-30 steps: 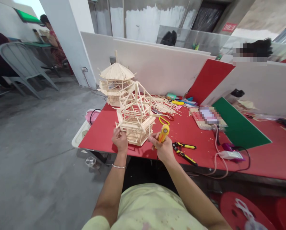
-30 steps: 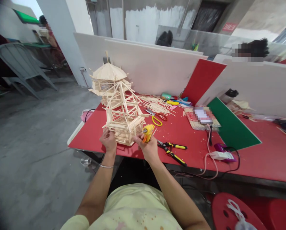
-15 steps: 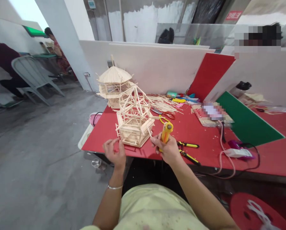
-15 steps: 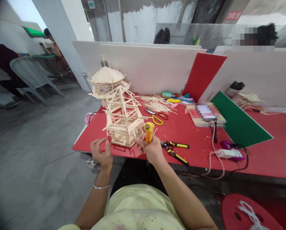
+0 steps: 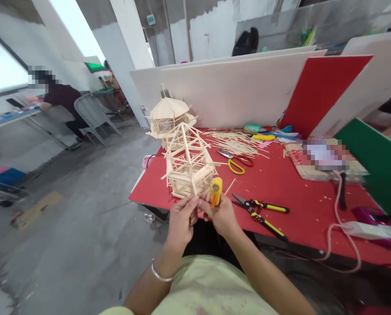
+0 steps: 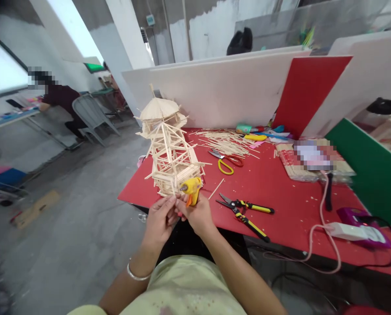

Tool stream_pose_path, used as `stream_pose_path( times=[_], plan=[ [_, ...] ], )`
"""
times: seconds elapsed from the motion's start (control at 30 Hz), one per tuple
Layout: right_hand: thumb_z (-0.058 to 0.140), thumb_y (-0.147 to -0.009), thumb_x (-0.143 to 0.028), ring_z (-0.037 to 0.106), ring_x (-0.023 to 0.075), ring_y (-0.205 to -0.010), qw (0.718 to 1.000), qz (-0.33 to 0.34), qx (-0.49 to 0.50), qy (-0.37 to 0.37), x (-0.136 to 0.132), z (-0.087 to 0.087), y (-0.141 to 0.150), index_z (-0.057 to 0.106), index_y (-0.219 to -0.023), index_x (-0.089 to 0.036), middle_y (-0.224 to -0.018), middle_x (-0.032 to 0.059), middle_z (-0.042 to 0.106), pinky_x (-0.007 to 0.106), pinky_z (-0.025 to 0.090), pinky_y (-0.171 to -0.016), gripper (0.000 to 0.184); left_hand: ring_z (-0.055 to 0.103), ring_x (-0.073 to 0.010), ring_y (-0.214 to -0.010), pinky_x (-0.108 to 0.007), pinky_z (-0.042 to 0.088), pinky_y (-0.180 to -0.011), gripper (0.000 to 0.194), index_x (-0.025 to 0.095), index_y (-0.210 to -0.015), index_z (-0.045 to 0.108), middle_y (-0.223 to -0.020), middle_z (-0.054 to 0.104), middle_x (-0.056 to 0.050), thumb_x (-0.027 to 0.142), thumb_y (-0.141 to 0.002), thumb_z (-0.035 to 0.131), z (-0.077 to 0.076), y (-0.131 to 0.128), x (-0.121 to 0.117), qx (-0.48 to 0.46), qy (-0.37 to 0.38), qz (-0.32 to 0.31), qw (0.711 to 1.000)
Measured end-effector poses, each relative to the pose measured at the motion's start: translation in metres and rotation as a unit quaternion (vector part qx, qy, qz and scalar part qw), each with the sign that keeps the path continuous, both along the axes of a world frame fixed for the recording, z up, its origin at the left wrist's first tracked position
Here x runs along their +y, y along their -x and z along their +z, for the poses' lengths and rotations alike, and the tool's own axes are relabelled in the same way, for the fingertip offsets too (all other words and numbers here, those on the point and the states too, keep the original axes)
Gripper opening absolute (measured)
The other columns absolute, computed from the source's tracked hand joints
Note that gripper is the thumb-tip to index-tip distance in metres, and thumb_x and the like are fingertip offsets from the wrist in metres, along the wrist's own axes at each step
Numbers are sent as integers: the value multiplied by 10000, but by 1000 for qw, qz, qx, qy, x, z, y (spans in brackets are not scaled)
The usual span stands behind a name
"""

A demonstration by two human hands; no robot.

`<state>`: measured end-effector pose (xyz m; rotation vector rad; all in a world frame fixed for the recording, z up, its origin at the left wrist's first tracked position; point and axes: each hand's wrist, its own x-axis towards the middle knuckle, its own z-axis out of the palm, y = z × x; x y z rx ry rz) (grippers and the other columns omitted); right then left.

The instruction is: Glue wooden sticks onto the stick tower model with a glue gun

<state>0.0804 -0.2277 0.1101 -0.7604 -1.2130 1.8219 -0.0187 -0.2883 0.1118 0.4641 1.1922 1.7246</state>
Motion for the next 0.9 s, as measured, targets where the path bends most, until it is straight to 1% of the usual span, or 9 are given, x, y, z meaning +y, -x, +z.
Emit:
stream_pose_path(
  times=[0.1, 0.17, 0.27, 0.4, 0.5, 0.63, 0.7, 0.8, 0.9],
  plan=[
    [889, -642, -389, 499, 99, -465, 1000, 3, -29, -7, 4, -2, -12, 555, -781, -211, -664, -37, 631, 232, 421, -405, 404, 438, -39, -441, -148, 288, -395, 365, 146, -781, 701, -552, 538, 47, 452, -703, 885, 12, 8, -1, 36, 22, 29, 999],
    [848, -667, -410, 467, 98, -437, 998, -12, -63, -5, 10, -5, -24, 556, -835, -215, -619, -63, 582, 238, 396, -403, 389, 517, -68, -450, -158, 323, -379, 373, 155, -832, 704, -597, 610, 24, 466, -714, 873, 23, 17, -3, 100, 42, 28, 994],
    [769, -695, -393, 453, 103, -450, 994, -45, -102, -14, 22, -14, -45, 539, -851, -221, -596, -82, 521, 252, 392, -447, 326, 559, -96, -413, -178, 343, -349, 406, 147, -809, 699, -622, 665, -7, 496, -700, 874, 39, 31, -6, 184, 99, -10, 978],
    [695, -713, -352, 508, 132, -589, 983, -68, -158, -67, 36, -29, -67, 572, -868, -209, -694, -40, 565, 270, 432, -563, 244, 559, -92, -395, -173, 359, -361, 429, 137, -723, 682, -578, 645, -5, 516, -683, 879, 53, 42, -1, 222, 179, -51, 957],
    [697, -747, -369, 546, 151, -668, 985, -42, -151, -71, 42, -40, -75, 594, -908, -202, -761, -17, 592, 271, 456, -616, 253, 526, -74, -373, -168, 357, -371, 439, 141, -702, 667, -549, 624, 11, 520, -671, 885, 57, 44, 7, 226, 214, -44, 949],
    [698, -852, -444, 574, 155, -717, 998, 10, -57, -29, 44, -50, -78, 578, -979, -218, -819, -13, 602, 268, 496, -655, 286, 499, -64, -363, -165, 339, -372, 435, 147, -713, 665, -531, 602, 23, 529, -692, 872, 55, 43, 13, 221, 235, -43, 946],
    [675, -896, -511, 592, 164, -744, 999, 19, -31, -18, 44, -53, -78, 579, -992, -222, -846, -1, 612, 278, 519, -680, 319, 487, -59, -357, -163, 325, -371, 426, 151, -717, 664, -522, 593, 28, 529, -712, 861, 53, 42, 14, 220, 236, -40, 946],
    [603, -949, -576, 625, 192, -793, 998, 3, -54, -21, 46, -52, -75, 594, -991, -220, -866, 31, 641, 296, 534, -686, 359, 473, -55, -352, -163, 310, -371, 425, 156, -699, 647, -505, 577, 35, 523, -719, 859, 51, 39, 14, 227, 229, -29, 946],
    [559, -976, -581, 636, 213, -803, 993, -21, -94, -67, 49, -48, -70, 614, -978, -222, -814, 42, 647, 300, 515, -664, 363, 460, -53, -350, -165, 296, -367, 439, 161, -675, 617, -497, 568, 37, 518, -704, 870, 50, 37, 16, 236, 229, -19, 944]
  ],
)
